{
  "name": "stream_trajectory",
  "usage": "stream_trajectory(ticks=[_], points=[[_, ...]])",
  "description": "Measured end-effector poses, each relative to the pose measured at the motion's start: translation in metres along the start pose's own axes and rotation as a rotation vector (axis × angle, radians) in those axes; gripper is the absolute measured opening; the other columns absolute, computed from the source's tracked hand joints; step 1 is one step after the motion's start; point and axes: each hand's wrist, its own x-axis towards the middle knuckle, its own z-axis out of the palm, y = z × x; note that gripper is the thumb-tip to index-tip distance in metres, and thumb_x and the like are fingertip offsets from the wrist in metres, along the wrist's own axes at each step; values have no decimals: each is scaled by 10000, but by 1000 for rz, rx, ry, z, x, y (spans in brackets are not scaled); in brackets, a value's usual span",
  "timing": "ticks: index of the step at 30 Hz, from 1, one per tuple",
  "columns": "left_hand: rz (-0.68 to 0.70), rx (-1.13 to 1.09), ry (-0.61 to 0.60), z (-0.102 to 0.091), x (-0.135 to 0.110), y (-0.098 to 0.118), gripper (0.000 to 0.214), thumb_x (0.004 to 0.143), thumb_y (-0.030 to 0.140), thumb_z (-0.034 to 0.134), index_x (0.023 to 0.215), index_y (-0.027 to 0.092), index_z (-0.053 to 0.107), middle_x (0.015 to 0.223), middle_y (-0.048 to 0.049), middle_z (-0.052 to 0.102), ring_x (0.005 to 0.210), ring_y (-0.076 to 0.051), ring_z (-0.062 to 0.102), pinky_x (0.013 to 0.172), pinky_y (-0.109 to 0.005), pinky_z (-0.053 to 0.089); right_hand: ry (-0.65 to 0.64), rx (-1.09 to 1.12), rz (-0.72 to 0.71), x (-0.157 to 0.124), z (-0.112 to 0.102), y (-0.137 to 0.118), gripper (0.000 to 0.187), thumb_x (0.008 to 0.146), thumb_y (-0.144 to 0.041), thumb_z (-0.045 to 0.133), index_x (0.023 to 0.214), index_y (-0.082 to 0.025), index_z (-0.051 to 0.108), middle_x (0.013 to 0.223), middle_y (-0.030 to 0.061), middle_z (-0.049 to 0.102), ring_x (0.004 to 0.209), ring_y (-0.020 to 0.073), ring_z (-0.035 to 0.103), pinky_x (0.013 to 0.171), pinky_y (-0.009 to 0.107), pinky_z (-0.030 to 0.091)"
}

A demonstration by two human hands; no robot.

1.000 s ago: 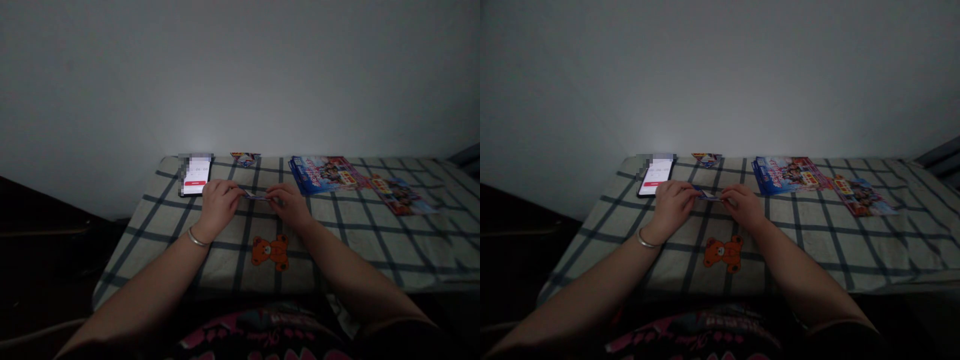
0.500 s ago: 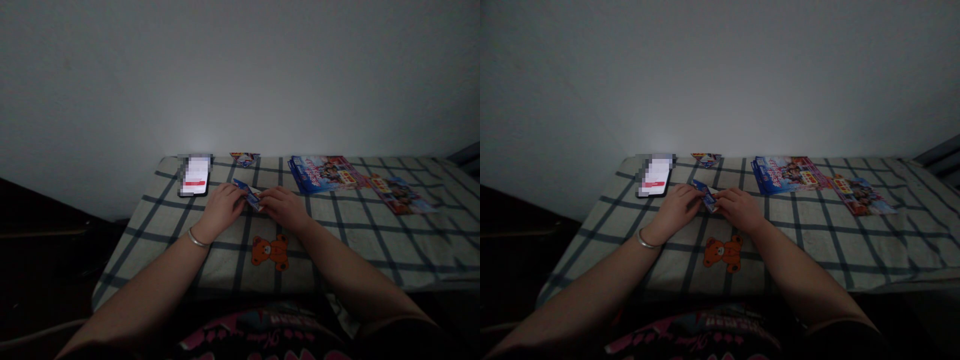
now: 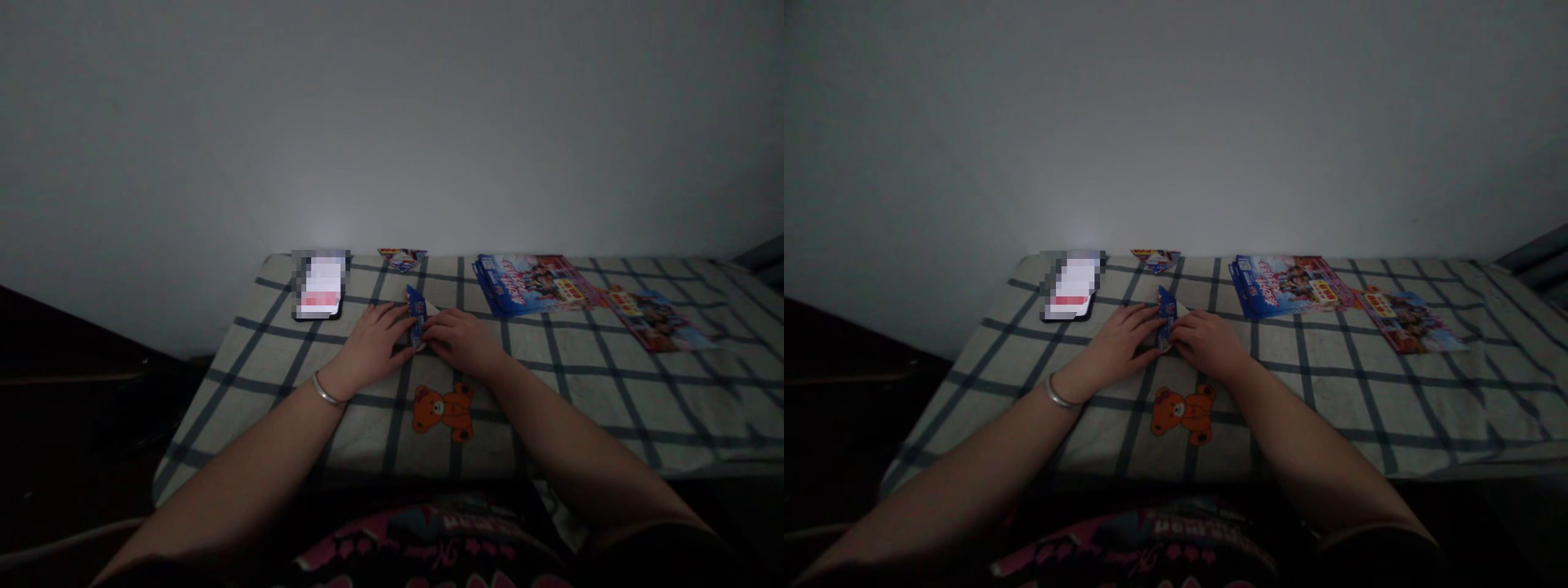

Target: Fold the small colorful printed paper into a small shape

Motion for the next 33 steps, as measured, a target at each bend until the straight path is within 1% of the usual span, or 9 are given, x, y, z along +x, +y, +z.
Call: stream_trajectory(ticks=[5, 10, 15, 23, 27, 33], points=[[1, 2, -5, 1, 0, 0, 515, 892, 403, 606, 1354, 194, 521, 1451, -82, 493, 1350, -313, 395, 1142, -515, 323, -19, 33, -8, 0, -1, 0, 143, 844, -139, 635, 941, -208, 715, 1058, 62, 716, 955, 210, 616, 896, 369, 497], [0, -22, 5, 1, 0, 0, 494, 881, 392, 622, 1325, 191, 542, 1426, -90, 518, 1345, -312, 408, 1132, -524, 338, -34, 70, -18, 1, -2, -2, 108, 862, -160, 620, 914, -208, 701, 1028, 61, 712, 952, 213, 610, 894, 378, 490], [16, -57, 21, -1, 1, -2, 462, 854, 352, 654, 1281, 200, 564, 1412, -88, 532, 1336, -308, 422, 1121, -526, 354, -45, 55, 24, 2, -1, -4, 112, 877, -167, 605, 912, -213, 701, 987, 57, 709, 942, 217, 603, 893, 382, 485], [13, -67, -9, -3, 2, -4, 459, 820, 318, 685, 1251, 196, 584, 1403, -89, 540, 1338, -306, 420, 1118, -507, 365, -64, 45, 85, 6, 2, -8, 103, 883, -183, 603, 919, -211, 696, 957, 56, 698, 950, 221, 587, 909, 389, 467], [18, -69, -3, -3, 2, -4, 463, 819, 318, 685, 1254, 195, 582, 1389, -94, 549, 1339, -300, 419, 1112, -509, 369, -38, 29, 123, 7, 4, -10, 83, 876, -197, 615, 893, -209, 695, 949, 58, 688, 911, 224, 575, 886, 391, 468], [22, -75, 22, -2, 3, -5, 430, 832, 316, 665, 1239, 201, 585, 1346, -92, 576, 1321, -298, 437, 1109, -514, 366, -40, 37, 157, 8, 2, -12, 75, 861, -189, 630, 893, -213, 693, 954, 56, 681, 891, 223, 565, 869, 394, 465]])
